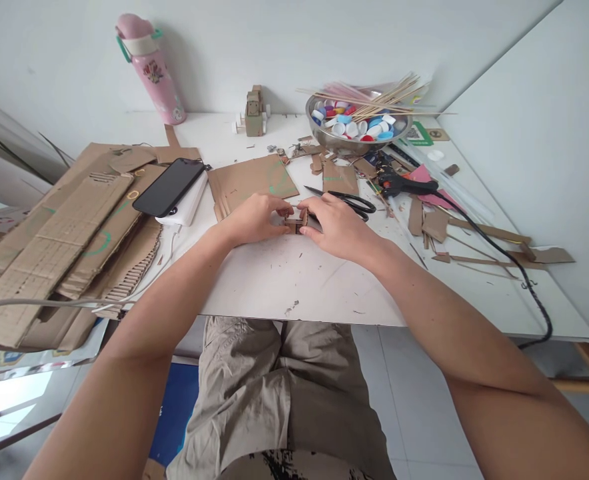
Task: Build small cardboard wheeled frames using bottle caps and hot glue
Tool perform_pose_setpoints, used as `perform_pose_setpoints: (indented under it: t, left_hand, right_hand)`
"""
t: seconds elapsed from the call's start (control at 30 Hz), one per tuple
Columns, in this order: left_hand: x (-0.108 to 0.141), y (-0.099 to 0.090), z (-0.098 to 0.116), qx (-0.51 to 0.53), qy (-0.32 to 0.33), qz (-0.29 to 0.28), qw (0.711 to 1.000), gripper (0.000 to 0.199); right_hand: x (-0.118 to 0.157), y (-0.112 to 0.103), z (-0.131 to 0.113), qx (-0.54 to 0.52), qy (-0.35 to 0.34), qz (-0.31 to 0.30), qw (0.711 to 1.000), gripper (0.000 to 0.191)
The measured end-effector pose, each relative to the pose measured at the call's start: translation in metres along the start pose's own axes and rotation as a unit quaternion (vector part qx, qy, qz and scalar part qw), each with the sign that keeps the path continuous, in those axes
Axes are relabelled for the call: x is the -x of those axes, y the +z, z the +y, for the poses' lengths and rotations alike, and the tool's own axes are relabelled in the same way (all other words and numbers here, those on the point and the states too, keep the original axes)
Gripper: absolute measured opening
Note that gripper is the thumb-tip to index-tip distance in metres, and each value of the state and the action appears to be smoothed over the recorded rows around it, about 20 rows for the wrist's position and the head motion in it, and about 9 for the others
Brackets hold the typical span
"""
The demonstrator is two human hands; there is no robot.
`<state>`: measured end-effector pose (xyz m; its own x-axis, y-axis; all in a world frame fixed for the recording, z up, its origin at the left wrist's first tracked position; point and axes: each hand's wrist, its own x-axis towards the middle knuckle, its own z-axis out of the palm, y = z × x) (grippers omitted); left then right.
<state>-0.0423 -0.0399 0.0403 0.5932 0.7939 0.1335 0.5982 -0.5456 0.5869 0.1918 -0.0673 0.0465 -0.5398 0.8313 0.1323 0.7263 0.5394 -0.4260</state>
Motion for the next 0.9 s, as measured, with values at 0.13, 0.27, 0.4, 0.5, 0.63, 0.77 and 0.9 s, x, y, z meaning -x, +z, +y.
perform_pose_setpoints:
  t: [0.13, 0.27, 0.4, 0.5, 0.63, 0.77, 0.9]
  left_hand:
    - [0.0000, 0.0005, 0.0005, -0.004, 0.002, 0.001, 1.000, 0.025]
    - [0.0001, 0.0001, 0.0005, -0.002, 0.000, 0.000, 1.000, 0.025]
    - [-0.0005, -0.0010, 0.0011, -0.001, -0.002, -0.003, 1.000, 0.025]
    - [-0.0009, -0.0009, 0.0009, -0.001, -0.002, -0.005, 1.000, 0.025]
    - [-0.0003, 0.0008, -0.0014, 0.000, 0.006, 0.008, 1.000, 0.027]
    - [0.0005, 0.0008, -0.0023, 0.011, 0.002, 0.006, 1.000, 0.033]
    - [0.0022, -0.0016, 0.0024, 0.034, -0.013, -0.006, 0.999, 0.049]
  right_hand:
    - [0.0001, -0.0006, -0.0002, 0.007, 0.006, -0.006, 1.000, 0.032]
    - [0.0002, 0.0000, -0.0003, 0.011, -0.004, -0.005, 1.000, 0.032]
    - [-0.0004, -0.0001, -0.0031, 0.019, 0.002, -0.005, 1.000, 0.032]
    - [-0.0016, -0.0007, -0.0057, 0.021, 0.016, -0.013, 1.000, 0.031]
    - [-0.0017, 0.0002, -0.0033, 0.007, 0.011, -0.010, 1.000, 0.031]
    - [0.0016, 0.0013, 0.0009, -0.011, -0.008, 0.005, 1.000, 0.035]
    - [0.0041, -0.0058, 0.0002, -0.036, -0.016, 0.014, 0.999, 0.046]
